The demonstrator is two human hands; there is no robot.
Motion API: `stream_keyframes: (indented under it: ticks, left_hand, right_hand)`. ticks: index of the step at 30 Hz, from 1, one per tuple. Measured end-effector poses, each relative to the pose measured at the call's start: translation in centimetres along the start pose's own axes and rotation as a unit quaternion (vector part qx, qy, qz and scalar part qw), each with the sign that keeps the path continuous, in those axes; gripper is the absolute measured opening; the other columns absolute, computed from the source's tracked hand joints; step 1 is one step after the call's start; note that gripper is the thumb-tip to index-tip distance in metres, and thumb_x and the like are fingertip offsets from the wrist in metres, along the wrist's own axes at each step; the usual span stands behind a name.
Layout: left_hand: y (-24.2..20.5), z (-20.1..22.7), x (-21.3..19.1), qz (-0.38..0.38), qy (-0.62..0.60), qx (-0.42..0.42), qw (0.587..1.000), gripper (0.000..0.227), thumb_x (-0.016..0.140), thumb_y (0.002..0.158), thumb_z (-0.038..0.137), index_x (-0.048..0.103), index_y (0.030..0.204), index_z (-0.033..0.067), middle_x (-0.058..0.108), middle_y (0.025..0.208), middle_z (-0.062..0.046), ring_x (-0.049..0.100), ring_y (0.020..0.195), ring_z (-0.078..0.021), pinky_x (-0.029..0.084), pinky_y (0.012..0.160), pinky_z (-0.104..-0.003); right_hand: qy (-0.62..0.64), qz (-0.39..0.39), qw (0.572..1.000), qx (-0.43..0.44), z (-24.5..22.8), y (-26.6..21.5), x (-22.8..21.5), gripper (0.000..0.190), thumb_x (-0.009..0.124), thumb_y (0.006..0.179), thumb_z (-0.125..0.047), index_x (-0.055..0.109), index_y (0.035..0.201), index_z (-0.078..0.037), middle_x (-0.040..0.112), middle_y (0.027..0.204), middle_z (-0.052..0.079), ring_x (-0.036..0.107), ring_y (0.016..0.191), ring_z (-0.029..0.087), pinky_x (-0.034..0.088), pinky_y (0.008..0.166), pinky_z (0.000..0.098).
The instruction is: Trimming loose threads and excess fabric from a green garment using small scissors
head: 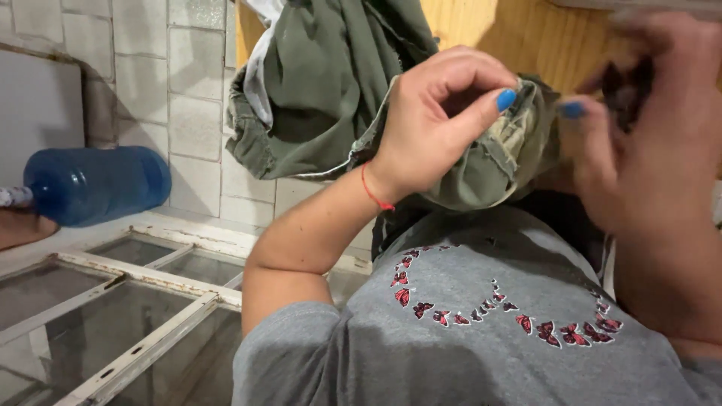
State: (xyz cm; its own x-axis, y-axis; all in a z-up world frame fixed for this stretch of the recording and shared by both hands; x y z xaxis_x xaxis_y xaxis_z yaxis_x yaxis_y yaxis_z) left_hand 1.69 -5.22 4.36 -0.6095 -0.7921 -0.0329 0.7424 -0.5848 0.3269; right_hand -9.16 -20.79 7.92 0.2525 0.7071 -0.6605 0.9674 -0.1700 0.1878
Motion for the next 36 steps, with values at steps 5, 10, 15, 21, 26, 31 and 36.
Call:
stream_keyframes:
  ticks: [5, 10, 15, 21, 26, 31, 36]
  left_hand:
    - [-0.3, 0.6, 0.2, 0.017, 0.034, 0.018, 0.999, 0.006, 0.065, 0.098, 0.01, 0.07, 0.096, 0.007, 0.072, 0.098, -0.006, 0.07, 0.096, -0.0188, 0.057, 0.093, -0.032]
    - [-0.5, 1.2, 0.4, 0.019, 0.042, 0.044, 0.998, 0.005, 0.065, 0.098, 0.004, 0.07, 0.099, 0.0054, 0.072, 0.1, -0.009, 0.071, 0.097, -0.0221, 0.058, 0.094, -0.034]
    - [-0.6, 1.2, 0.5, 0.018, 0.046, 0.055, 0.997, 0.006, 0.065, 0.098, 0.002, 0.07, 0.1, 0.0062, 0.073, 0.102, -0.009, 0.073, 0.099, -0.0237, 0.059, 0.096, -0.035]
    - [-0.6, 1.1, 0.5, 0.013, 0.052, 0.059, 0.997, 0.009, 0.065, 0.098, -0.001, 0.07, 0.101, 0.0062, 0.073, 0.104, -0.01, 0.073, 0.1, -0.0244, 0.059, 0.097, -0.035]
    - [-0.6, 0.9, 0.5, 0.01, 0.058, 0.061, 0.996, 0.009, 0.065, 0.098, -0.001, 0.07, 0.101, 0.006, 0.073, 0.104, -0.01, 0.073, 0.101, -0.0247, 0.059, 0.098, -0.035]
    - [-0.7, 1.0, 0.5, 0.012, 0.058, 0.061, 0.996, 0.011, 0.065, 0.097, -0.002, 0.071, 0.102, 0.0057, 0.074, 0.105, -0.011, 0.074, 0.102, -0.0249, 0.06, 0.098, -0.035]
    - [-0.7, 0.5, 0.3, 0.027, 0.038, 0.043, 0.998, 0.007, 0.067, 0.098, 0.002, 0.072, 0.101, 0.0069, 0.075, 0.104, -0.01, 0.075, 0.101, -0.0226, 0.06, 0.097, -0.034]
  right_hand:
    - [-0.086, -0.035, 0.995, 0.049, -1.7, -2.3, -0.4, 0.036, 0.064, 0.122, -0.015, 0.054, 0.146, 0.009, 0.064, 0.115, 0.022, 0.063, 0.084, 0.028, 0.049, 0.078, 0.0396]
    - [-0.358, -0.04, 0.933, -0.004, 1.3, -3.0, 1.4, 0.026, 0.068, 0.118, -0.027, 0.062, 0.136, -0.01, 0.073, 0.103, 0.01, 0.072, 0.084, 0.043, 0.047, 0.064, 0.0547]
    - [-0.359, -0.018, 0.932, -0.034, 1.2, -2.9, 1.7, 0.016, 0.069, 0.122, -0.021, 0.062, 0.128, -0.007, 0.069, 0.096, 0.008, 0.068, 0.079, 0.036, 0.049, 0.067, 0.0469]
    - [-0.407, -0.01, 0.912, -0.04, 1.3, -2.8, 1.9, 0.017, 0.068, 0.126, -0.026, 0.061, 0.123, -0.011, 0.066, 0.091, 0.004, 0.065, 0.074, 0.029, 0.048, 0.066, 0.0404]
    - [-0.435, -0.013, 0.9, -0.031, 1.1, -2.8, 1.8, 0.018, 0.069, 0.126, -0.029, 0.062, 0.121, -0.014, 0.065, 0.087, 0.003, 0.064, 0.07, 0.029, 0.049, 0.064, 0.04]
    - [-0.456, 0.007, 0.888, -0.06, 1.2, -2.7, 2.2, 0.019, 0.069, 0.13, -0.03, 0.064, 0.119, -0.015, 0.064, 0.085, 0.0, 0.063, 0.07, 0.025, 0.048, 0.067, 0.0373]
    - [-0.341, 0.031, 0.938, -0.058, 2.1, -2.4, 3.5, 0.018, 0.065, 0.126, -0.02, 0.06, 0.117, -0.006, 0.062, 0.091, 0.011, 0.062, 0.075, 0.036, 0.048, 0.069, 0.0472]
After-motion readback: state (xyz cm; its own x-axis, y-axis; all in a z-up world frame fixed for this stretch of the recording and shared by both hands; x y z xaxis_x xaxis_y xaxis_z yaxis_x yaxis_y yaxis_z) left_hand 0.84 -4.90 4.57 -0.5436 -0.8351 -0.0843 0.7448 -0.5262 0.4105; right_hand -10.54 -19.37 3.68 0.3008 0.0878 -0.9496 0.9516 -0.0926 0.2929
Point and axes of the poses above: each hand's wrist, its own y-axis towards the middle knuckle, its own x-axis out of the palm, z = x × y, the point moved 4 cm from there along y, towards the middle knuckle
